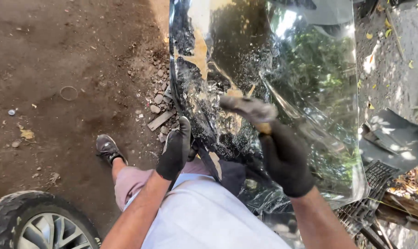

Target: The person uses a hammer and a chisel to chip away old paint and filler from a black car bumper. They repeatedly strike the chisel against the surface to remove the material, working on a specific damaged area of the bumper.

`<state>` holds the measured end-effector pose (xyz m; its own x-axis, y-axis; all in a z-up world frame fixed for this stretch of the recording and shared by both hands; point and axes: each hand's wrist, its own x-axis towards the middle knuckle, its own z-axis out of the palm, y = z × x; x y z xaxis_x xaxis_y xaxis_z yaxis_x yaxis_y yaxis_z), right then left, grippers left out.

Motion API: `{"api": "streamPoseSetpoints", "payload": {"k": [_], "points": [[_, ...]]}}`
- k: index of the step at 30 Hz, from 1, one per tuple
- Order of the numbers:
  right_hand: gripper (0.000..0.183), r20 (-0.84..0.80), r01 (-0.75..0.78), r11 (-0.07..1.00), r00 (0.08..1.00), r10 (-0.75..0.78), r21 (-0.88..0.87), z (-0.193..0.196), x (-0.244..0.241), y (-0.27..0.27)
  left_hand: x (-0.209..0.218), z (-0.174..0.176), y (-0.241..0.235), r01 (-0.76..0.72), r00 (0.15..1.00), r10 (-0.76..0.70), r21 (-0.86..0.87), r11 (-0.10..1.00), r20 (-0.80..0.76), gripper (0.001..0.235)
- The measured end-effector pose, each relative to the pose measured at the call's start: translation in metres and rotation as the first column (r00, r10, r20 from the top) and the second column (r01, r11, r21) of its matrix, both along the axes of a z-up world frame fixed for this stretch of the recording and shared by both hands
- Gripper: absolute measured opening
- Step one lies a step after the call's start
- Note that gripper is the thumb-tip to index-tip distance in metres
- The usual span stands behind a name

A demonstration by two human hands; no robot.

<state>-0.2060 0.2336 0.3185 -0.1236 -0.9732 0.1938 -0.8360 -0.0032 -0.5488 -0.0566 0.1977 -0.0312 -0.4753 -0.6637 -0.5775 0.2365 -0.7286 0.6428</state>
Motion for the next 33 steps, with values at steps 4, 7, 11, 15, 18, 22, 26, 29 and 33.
{"api": "streamPoseSetpoints", "payload": {"k": [4, 7, 11, 15, 18, 22, 26, 29, 33], "points": [[0.03, -0.202, 0.09, 0.963, 0.979, -0.039, 0.252, -0.007, 0.005, -0.008, 0.004, 0.018, -0.007, -0.001, 0.96, 0.239, -0.852, 0.523, 0.145, 0.089], [0.029, -0.119, 0.103, 0.976, 0.99, -0.081, 0.193, -0.004, 0.006, -0.004, 0.019, 0.088, -0.022, 0.168, 0.935, 0.094, -0.664, 0.729, 0.341, 0.087], [0.027, 0.039, -0.118, 0.978, 0.991, 0.127, -0.173, -0.021, 0.001, 0.014, 0.024, 0.112, -0.023, 0.233, 0.941, -0.182, -0.156, 0.96, 0.285, 0.083], [0.025, -0.322, 0.02, 0.972, 0.945, 0.058, 0.234, -0.026, -0.001, 0.013, -0.005, 0.053, -0.011, 0.068, 0.997, -0.077, -0.238, 0.969, -0.031, 0.071], [0.029, -0.062, 0.015, 0.997, 0.998, -0.01, 0.082, -0.011, 0.003, 0.01, 0.002, 0.069, -0.019, -0.239, 0.951, 0.123, -0.424, 0.874, -0.282, 0.068], [0.028, -0.068, -0.037, 0.996, 0.997, 0.031, -0.086, -0.015, -0.004, 0.016, 0.019, 0.097, -0.02, 0.111, 0.994, -0.106, -0.142, 0.984, 0.04, 0.071], [0.031, -0.158, 0.097, 0.959, 0.986, -0.056, 0.268, -0.027, -0.004, -0.003, 0.018, 0.079, -0.02, 0.161, 0.987, -0.155, -0.35, 0.923, 0.046, 0.075], [0.028, -0.001, 0.164, 0.976, 0.986, -0.165, 0.144, -0.031, -0.021, 0.011, 0.029, 0.089, -0.004, -0.022, 0.991, 0.097, -0.615, 0.788, 0.089, 0.06], [0.03, 0.083, 0.207, 0.976, 0.974, -0.213, 0.071, -0.014, -0.009, 0.013, 0.054, 0.121, -0.013, 0.089, 0.99, -0.094, -0.049, 0.995, -0.108, 0.036]]}}
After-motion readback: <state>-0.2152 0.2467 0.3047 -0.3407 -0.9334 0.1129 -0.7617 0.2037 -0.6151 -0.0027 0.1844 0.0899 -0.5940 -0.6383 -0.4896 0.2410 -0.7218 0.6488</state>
